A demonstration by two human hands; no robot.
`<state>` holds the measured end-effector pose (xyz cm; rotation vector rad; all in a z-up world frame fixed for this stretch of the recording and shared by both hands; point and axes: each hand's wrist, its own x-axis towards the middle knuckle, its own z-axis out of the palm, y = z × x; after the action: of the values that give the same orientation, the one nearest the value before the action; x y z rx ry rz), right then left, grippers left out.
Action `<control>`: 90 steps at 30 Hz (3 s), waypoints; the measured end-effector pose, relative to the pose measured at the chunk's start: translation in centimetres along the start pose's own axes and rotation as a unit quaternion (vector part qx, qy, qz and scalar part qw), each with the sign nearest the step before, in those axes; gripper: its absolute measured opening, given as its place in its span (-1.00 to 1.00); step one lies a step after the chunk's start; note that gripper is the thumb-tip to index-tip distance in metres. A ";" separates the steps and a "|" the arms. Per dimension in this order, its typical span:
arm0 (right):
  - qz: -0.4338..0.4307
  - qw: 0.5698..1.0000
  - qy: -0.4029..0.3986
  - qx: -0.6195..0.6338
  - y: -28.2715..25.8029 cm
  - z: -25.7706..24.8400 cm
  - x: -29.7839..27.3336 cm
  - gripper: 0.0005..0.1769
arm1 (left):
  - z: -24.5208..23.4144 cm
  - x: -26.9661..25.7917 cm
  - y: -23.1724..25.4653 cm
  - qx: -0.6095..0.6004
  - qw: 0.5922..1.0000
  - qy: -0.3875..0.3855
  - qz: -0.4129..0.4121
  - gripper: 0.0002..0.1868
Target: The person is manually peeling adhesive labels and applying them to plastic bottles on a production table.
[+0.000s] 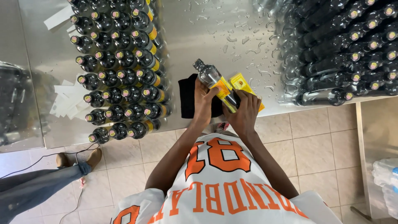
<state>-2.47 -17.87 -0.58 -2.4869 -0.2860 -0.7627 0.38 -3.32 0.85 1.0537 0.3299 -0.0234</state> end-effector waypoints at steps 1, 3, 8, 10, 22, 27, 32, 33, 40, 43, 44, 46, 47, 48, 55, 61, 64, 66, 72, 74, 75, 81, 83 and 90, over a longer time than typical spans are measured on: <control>-0.008 1.000 0.004 -0.012 0.1 0.0 0.0 -0.17 | 0.0 0.4 0.5 -0.009 1.000 -0.002 0.012 -0.14; -0.020 0.999 0.011 -0.027 -0.2 -0.3 0.5 -0.22 | 0.4 0.4 -0.1 -0.022 1.000 0.006 0.007 -0.19; -0.043 0.997 0.029 -0.052 0.5 -0.3 1.1 -0.29 | 3.5 -1.9 2.0 -0.090 0.994 0.033 -0.059 -0.09; -0.055 0.996 0.043 -0.058 1.0 -0.2 1.2 -0.30 | 4.4 -3.0 3.4 -0.078 0.993 -0.001 -0.084 -0.29; -0.102 0.991 0.045 -0.077 2.3 -0.4 2.2 -0.31 | 4.6 -0.6 1.7 -0.041 0.998 0.016 -0.040 -0.27; -0.122 0.989 0.043 -0.077 2.6 -0.7 3.1 -0.36 | 5.3 -0.1 3.2 -0.076 0.994 0.046 -0.057 -0.24; -0.145 0.987 0.020 -0.061 3.3 -0.7 2.9 -0.35 | 3.4 1.7 1.5 -0.121 0.987 0.097 -0.034 -0.19; -0.145 0.987 0.017 -0.060 3.7 -0.6 2.8 -0.32 | 3.7 1.6 1.6 -0.115 0.986 0.114 -0.033 -0.13; -0.146 0.989 0.014 0.001 4.4 0.2 3.6 -0.33 | 5.7 0.4 -1.4 -0.053 0.986 0.151 -0.052 -0.09; -0.139 0.989 0.009 0.049 4.9 0.8 3.5 -0.36 | 6.2 0.5 -1.4 -0.038 0.985 0.151 -0.070 -0.06; -0.141 0.989 0.005 0.054 4.6 1.0 3.5 -0.36 | 5.9 0.2 -1.7 -0.040 0.984 0.157 -0.070 -0.06; -0.114 0.984 -0.007 0.134 4.2 1.8 3.9 -0.44 | 5.2 -0.2 -2.2 -0.007 0.991 0.129 0.018 0.00; -0.118 0.983 -0.009 0.138 2.9 1.6 4.1 -0.44 | 4.2 -0.7 -2.4 -0.008 0.991 0.134 0.021 0.00; -0.042 0.982 -0.058 0.172 1.6 1.4 4.2 -0.44 | 3.1 -1.4 -2.6 0.006 0.992 0.114 0.052 0.00; -0.164 0.888 -0.276 0.330 0.7 7.7 -2.3 -0.25 | -7.4 -8.2 -6.0 0.320 0.903 0.230 0.171 -0.23; -0.092 0.806 -0.484 0.328 -4.8 12.2 -7.5 -0.22 | -13.5 -13.3 -6.2 0.343 0.863 0.366 0.065 0.13; -0.123 0.823 -0.426 0.357 -6.7 14.4 -9.0 -0.32 | -14.3 -14.1 -4.8 0.333 0.860 0.380 0.068 0.22; -0.121 0.820 -0.417 0.372 -7.4 15.3 -9.0 -0.34 | -14.7 -14.3 -4.8 0.315 0.864 0.385 0.077 0.17; -0.084 0.845 -0.409 0.334 -9.1 15.5 -9.1 -0.32 | -17.3 -13.4 -6.3 0.135 0.880 0.445 0.090 -0.31; -0.073 0.852 -0.402 0.329 -8.9 15.4 -9.5 -0.31 | -17.7 -13.3 -5.8 0.081 0.889 0.444 0.081 -0.42; -0.080 0.840 -0.418 0.337 -9.0 15.0 -9.1 -0.34 | -17.8 -13.5 -5.8 0.065 0.889 0.448 0.070 -0.44; -0.008 0.820 -0.457 0.345 -5.5 13.1 -6.7 -0.58 | -20.7 -14.5 -8.5 0.122 0.936 0.325 -0.052 -0.61; 0.063 0.820 -0.447 0.352 -3.9 11.4 -4.5 -0.66 | -18.7 -12.5 -6.5 0.186 0.956 0.199 -0.111 -0.72; -0.105 0.918 -0.265 0.276 -1.9 7.0 1.6 -0.03 | -2.6 -3.2 4.2 -0.006 0.961 -0.094 -0.261 0.15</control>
<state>1.49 -12.44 -3.84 -2.0771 -0.8475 -0.0326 -2.58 0.57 4.16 0.9198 0.4258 -0.5919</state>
